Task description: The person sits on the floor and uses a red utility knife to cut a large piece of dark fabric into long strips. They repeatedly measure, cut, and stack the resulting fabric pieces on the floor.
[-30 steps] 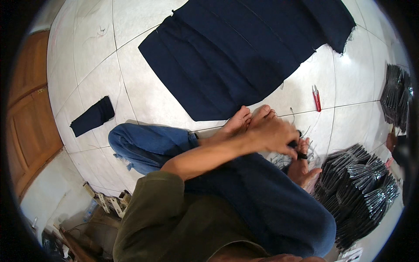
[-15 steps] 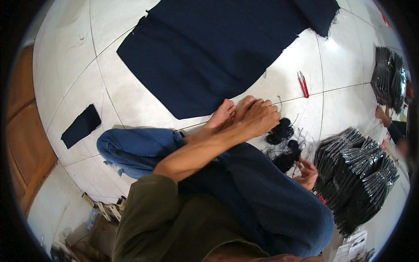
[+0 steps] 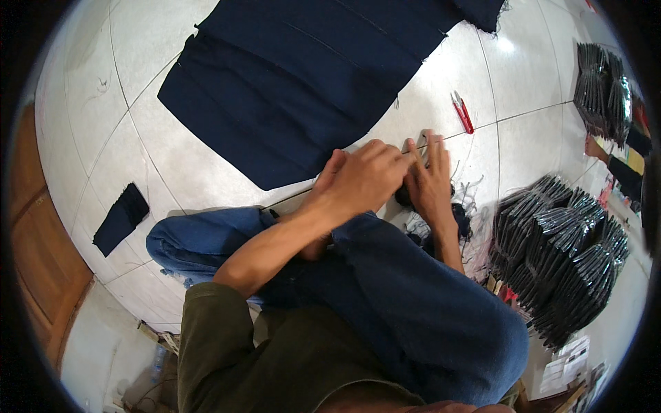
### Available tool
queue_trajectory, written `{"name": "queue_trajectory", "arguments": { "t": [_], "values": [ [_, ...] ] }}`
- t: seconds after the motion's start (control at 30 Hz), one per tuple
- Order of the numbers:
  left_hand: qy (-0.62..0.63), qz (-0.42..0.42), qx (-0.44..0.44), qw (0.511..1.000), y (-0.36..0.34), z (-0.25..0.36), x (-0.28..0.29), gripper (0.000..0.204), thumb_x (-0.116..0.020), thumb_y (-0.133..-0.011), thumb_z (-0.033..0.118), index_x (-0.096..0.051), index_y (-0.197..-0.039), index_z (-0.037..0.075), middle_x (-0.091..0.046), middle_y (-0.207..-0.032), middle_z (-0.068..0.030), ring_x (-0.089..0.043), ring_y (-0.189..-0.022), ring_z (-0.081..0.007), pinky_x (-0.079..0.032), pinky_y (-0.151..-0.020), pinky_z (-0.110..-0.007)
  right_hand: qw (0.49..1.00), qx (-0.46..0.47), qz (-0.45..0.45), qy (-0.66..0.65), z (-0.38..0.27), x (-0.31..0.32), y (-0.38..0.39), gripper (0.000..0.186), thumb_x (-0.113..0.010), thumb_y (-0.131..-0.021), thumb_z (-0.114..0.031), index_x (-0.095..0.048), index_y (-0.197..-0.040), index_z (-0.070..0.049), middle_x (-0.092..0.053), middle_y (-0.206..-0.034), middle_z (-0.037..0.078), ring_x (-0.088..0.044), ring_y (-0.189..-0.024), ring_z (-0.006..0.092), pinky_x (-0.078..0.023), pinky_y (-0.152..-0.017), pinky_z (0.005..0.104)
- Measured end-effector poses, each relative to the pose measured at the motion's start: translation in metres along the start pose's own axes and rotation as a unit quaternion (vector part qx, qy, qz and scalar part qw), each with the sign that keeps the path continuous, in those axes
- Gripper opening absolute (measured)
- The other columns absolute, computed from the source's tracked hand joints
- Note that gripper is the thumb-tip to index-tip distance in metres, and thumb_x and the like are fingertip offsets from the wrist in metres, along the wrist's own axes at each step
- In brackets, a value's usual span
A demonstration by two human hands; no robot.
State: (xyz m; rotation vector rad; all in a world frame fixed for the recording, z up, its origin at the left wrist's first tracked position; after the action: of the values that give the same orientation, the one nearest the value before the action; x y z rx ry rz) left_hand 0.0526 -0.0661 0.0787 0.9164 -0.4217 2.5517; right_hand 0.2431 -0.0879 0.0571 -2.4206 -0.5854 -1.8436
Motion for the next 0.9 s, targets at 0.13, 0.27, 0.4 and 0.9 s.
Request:
{"name": "queue_trajectory", "arguments": {
  "t": [0.13,0.27,0.4,0.9],
  "values": [
    [-0.020,0.099,0.001,0.995,-0.005,-0.042,0.028,0.024,-0.068,-0.090,0.010,-0.074,-0.112,0.003,-0.072,-0.098,-0.0094,-0.067,-0.088,-0.0255,-0.055,-0.079,-0.037,0.997,0.001,-0.020,0.079,0.016,-0.018,0.052,0.054,-0.059,-0.099,-0.016,-0.047,-0.151,-0.013,-0.031,-0.164,0.021,-0.028,-0.151,0.0436,-0.027,-0.120,0.0587],
    [0.006,0.124,0.111,0.986,0.000,-0.057,0.060,0.022,-0.066,-0.093,0.011,-0.074,-0.113,0.006,-0.073,-0.101,-0.0093,-0.068,-0.090,-0.0272,-0.055,-0.078,-0.038,0.993,-0.038,-0.015,0.108,0.035,-0.019,0.138,0.042,-0.061,-0.099,-0.011,-0.058,-0.140,-0.009,-0.043,-0.157,0.021,-0.038,-0.147,0.0427,-0.032,-0.118,0.0559],
    [-0.005,0.089,0.035,0.995,-0.005,-0.045,0.036,0.024,-0.069,-0.091,0.017,-0.075,-0.113,0.009,-0.072,-0.107,-0.0073,-0.066,-0.097,-0.0258,-0.054,-0.083,-0.038,0.998,-0.062,0.026,0.000,0.072,-0.029,0.256,0.037,-0.064,-0.098,-0.010,-0.063,-0.134,-0.008,-0.048,-0.153,0.021,-0.042,-0.144,0.0432,-0.036,-0.116,0.0550],
    [-0.056,-0.110,0.029,0.992,-0.056,-0.037,-0.032,0.014,-0.071,-0.085,0.021,-0.073,-0.094,0.010,-0.067,-0.097,-0.0077,-0.058,-0.098,-0.0287,-0.044,-0.085,-0.040,0.756,-0.455,0.189,-0.430,0.059,0.093,0.159,0.035,-0.062,-0.105,-0.027,-0.069,-0.124,0.001,-0.065,-0.133,0.017,-0.067,-0.117,0.0274,-0.058,-0.089,0.0360]
  ]
}}
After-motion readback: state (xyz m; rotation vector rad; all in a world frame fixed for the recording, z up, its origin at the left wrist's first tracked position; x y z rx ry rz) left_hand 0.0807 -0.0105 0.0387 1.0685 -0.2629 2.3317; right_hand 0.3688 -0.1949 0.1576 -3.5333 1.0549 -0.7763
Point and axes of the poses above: each hand's wrist, its own y-axis away from the middle knuckle, its own x-axis out of the back of the hand, z = x × y, the point moved 2 cm from there along -y, towards the middle knuckle
